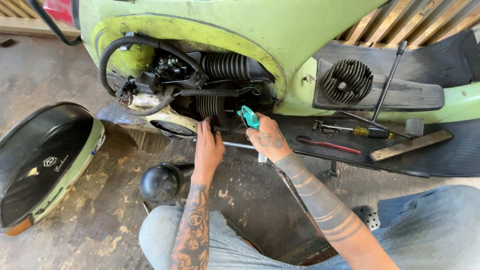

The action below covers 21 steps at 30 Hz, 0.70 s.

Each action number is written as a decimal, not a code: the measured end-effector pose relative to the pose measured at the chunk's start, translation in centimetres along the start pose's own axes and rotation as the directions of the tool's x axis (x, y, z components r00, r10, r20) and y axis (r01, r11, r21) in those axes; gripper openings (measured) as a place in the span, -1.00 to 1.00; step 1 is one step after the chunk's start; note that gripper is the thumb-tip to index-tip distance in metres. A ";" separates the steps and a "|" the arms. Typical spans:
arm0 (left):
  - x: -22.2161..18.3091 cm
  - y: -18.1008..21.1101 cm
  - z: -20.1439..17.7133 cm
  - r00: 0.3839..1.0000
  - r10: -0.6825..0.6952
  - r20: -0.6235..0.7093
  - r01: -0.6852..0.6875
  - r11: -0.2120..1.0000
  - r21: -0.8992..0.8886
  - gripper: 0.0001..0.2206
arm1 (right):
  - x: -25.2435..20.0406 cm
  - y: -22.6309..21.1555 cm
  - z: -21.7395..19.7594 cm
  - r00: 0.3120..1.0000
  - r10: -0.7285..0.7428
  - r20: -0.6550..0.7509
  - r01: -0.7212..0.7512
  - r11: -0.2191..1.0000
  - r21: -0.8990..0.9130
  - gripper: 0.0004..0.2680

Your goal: Disassembling and cleaning engine components of a vintage scooter using a screwdriver and air gun

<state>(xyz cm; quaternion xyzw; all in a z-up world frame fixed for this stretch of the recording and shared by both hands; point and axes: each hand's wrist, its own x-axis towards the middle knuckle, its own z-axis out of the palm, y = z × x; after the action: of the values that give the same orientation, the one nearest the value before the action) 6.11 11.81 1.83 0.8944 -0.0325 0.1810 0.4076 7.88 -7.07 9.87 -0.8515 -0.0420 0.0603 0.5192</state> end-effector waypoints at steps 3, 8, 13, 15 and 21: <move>-0.3 0.1 0.0 1.000 -0.004 0.021 0.004 1.000 0.002 -0.53 | -0.2 -0.6 -0.5 1.000 0.002 0.021 -0.001 1.000 -0.023 -0.83; -0.7 0.1 -2.9 0.989 -0.149 0.022 0.146 0.986 0.080 -0.61 | -0.4 -3.3 0.4 0.999 -0.048 0.010 0.049 0.999 -0.021 -0.81; -0.8 -1.2 -6.2 0.967 -0.249 -0.052 0.253 0.963 0.090 -0.70 | -0.4 -1.9 2.9 0.999 -0.045 0.030 0.047 0.996 -0.072 -0.76; -1.1 -1.5 -6.9 0.959 -0.272 -0.077 0.278 0.957 0.082 -0.72 | -0.4 -2.8 3.2 0.997 -0.062 0.041 0.064 0.997 -0.051 -0.76; -1.2 -1.2 -7.4 0.950 -0.294 -0.108 0.304 0.948 0.093 -0.72 | -0.2 -5.0 4.8 0.995 -0.074 0.061 0.077 0.997 -0.033 -0.80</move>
<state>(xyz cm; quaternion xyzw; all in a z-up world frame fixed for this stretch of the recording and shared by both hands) 3.04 17.96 5.00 0.9005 0.1322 0.1598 0.3822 6.91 -0.58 12.13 -0.8562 -0.0907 0.0651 0.5044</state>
